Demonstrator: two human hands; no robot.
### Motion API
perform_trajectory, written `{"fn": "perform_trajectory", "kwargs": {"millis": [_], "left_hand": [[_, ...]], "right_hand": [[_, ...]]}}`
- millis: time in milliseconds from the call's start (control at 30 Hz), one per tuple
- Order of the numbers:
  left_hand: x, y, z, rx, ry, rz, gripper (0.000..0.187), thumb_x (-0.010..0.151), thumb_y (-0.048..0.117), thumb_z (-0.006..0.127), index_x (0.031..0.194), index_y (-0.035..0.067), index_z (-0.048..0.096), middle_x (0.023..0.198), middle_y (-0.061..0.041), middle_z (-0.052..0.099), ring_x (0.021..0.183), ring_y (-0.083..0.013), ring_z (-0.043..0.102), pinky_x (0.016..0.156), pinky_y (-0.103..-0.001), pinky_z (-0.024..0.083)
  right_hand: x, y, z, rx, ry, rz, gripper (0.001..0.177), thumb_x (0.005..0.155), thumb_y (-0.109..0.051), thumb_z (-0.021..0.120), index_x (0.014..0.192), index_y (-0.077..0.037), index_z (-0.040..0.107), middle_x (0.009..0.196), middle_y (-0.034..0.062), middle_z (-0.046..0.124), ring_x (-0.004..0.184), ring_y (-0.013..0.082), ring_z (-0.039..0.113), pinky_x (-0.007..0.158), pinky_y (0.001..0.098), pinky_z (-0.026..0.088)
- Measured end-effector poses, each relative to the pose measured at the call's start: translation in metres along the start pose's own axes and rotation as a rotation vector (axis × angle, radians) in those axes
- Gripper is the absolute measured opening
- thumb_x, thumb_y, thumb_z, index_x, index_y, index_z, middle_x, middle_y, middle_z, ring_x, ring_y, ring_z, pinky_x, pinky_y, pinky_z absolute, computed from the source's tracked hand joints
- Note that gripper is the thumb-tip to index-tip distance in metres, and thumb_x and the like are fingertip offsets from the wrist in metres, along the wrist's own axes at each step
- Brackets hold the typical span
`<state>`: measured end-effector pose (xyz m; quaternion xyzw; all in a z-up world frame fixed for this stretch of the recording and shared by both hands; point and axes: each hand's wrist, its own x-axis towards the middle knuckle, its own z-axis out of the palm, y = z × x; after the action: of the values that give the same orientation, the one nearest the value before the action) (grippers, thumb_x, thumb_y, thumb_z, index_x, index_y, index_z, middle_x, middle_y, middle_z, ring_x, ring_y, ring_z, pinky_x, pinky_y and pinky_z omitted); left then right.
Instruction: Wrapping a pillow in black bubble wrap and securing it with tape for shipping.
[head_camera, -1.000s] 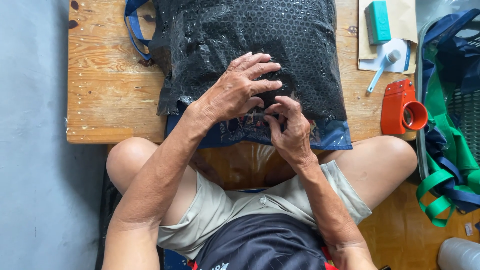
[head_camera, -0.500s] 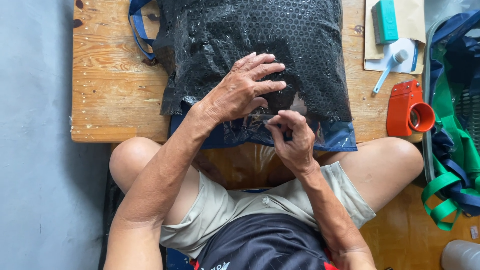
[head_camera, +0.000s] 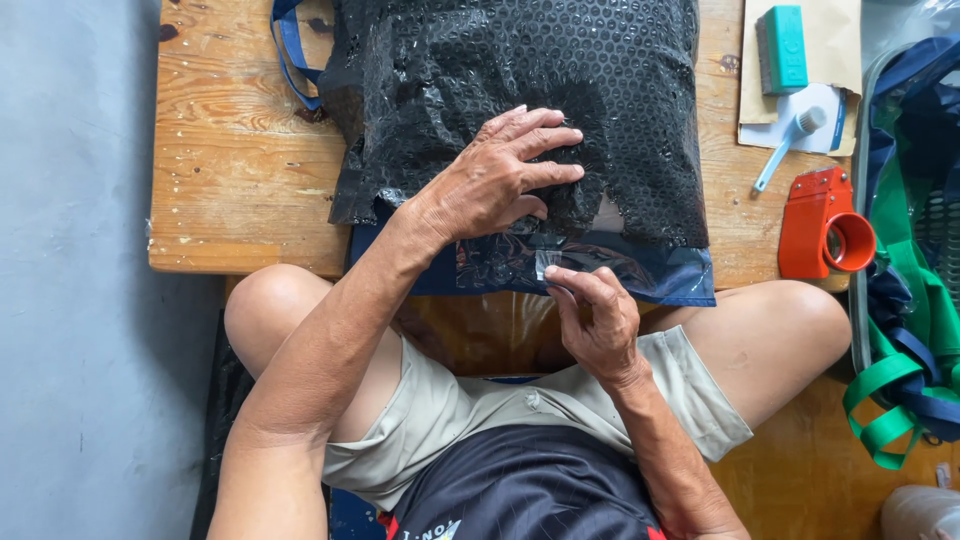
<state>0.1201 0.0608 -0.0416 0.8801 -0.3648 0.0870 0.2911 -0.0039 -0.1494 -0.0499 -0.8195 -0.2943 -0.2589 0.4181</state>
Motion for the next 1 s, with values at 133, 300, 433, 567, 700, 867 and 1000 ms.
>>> {"fn": "perform_trajectory", "kwargs": {"millis": [133, 300, 433, 567, 700, 867, 1000], "left_hand": [[0.0, 0.0, 0.002, -0.008, -0.002, 0.004, 0.064, 0.075, 0.025, 0.092, 0.134, 0.033, 0.067, 0.15, 0.002, 0.053, 0.148, -0.0235, 0.036, 0.126, -0.047, 0.021], [-0.001, 0.0, 0.002, -0.015, -0.013, -0.003, 0.064, 0.075, 0.025, 0.092, 0.134, 0.034, 0.067, 0.15, 0.002, 0.052, 0.148, -0.0233, 0.035, 0.126, -0.047, 0.021], [0.001, -0.002, 0.003, 0.017, -0.002, 0.003, 0.067, 0.075, 0.024, 0.092, 0.136, 0.034, 0.066, 0.151, 0.003, 0.051, 0.148, -0.0237, 0.036, 0.126, -0.047, 0.021], [-0.001, 0.001, 0.002, 0.013, 0.001, 0.004, 0.068, 0.074, 0.022, 0.092, 0.136, 0.033, 0.067, 0.151, 0.001, 0.051, 0.148, -0.025, 0.036, 0.126, -0.048, 0.021], [-0.004, 0.005, 0.005, 0.124, 0.09, 0.079, 0.069, 0.074, 0.02, 0.092, 0.137, 0.03, 0.067, 0.154, -0.002, 0.051, 0.148, -0.028, 0.037, 0.126, -0.05, 0.022], [-0.012, 0.005, 0.022, 0.23, 0.197, 0.157, 0.061, 0.082, 0.023, 0.087, 0.139, 0.025, 0.066, 0.16, -0.007, 0.045, 0.152, -0.0333, 0.03, 0.127, -0.055, 0.017], [-0.018, 0.016, 0.018, 0.167, 0.327, 0.167, 0.044, 0.097, 0.031, 0.074, 0.14, 0.024, 0.065, 0.158, -0.007, 0.047, 0.15, -0.0319, 0.037, 0.127, -0.052, 0.02]], "right_hand": [[0.003, -0.004, 0.0, -0.036, 0.01, -0.087, 0.023, 0.089, 0.0, 0.074, 0.111, -0.001, 0.066, 0.101, 0.0082, 0.08, 0.058, 0.02, 0.056, 0.052, 0.0296, 0.05], [-0.01, 0.003, 0.003, -0.033, 0.023, -0.11, 0.024, 0.088, 0.0, 0.074, 0.111, -0.003, 0.068, 0.103, 0.0083, 0.08, 0.059, 0.0207, 0.058, 0.054, 0.0305, 0.051], [-0.025, -0.004, 0.003, 0.036, -0.054, -0.072, 0.013, 0.087, -0.004, 0.073, 0.1, -0.007, 0.076, 0.085, 0.0068, 0.076, 0.056, 0.0252, 0.059, 0.049, 0.0341, 0.052], [-0.042, -0.027, 0.015, 0.148, -0.08, -0.072, 0.015, 0.085, -0.001, 0.073, 0.1, -0.004, 0.075, 0.085, 0.011, 0.076, 0.056, 0.0285, 0.061, 0.049, 0.037, 0.052], [-0.051, -0.019, 0.016, 0.21, -0.035, -0.032, 0.034, 0.08, 0.001, 0.079, 0.113, -0.001, 0.069, 0.092, 0.0099, 0.078, 0.059, 0.0239, 0.061, 0.052, 0.0365, 0.054], [-0.031, -0.018, 0.008, 0.215, 0.049, 0.023, 0.043, 0.082, -0.001, 0.079, 0.12, 0.001, 0.058, 0.093, 0.0083, 0.081, 0.077, 0.0252, 0.067, 0.069, 0.0373, 0.058], [-0.016, -0.018, 0.006, 0.291, 0.102, 0.067, 0.047, 0.084, 0.009, 0.075, 0.123, 0.009, 0.049, 0.091, 0.0139, 0.079, 0.082, 0.0279, 0.073, 0.078, 0.0402, 0.059]]}}
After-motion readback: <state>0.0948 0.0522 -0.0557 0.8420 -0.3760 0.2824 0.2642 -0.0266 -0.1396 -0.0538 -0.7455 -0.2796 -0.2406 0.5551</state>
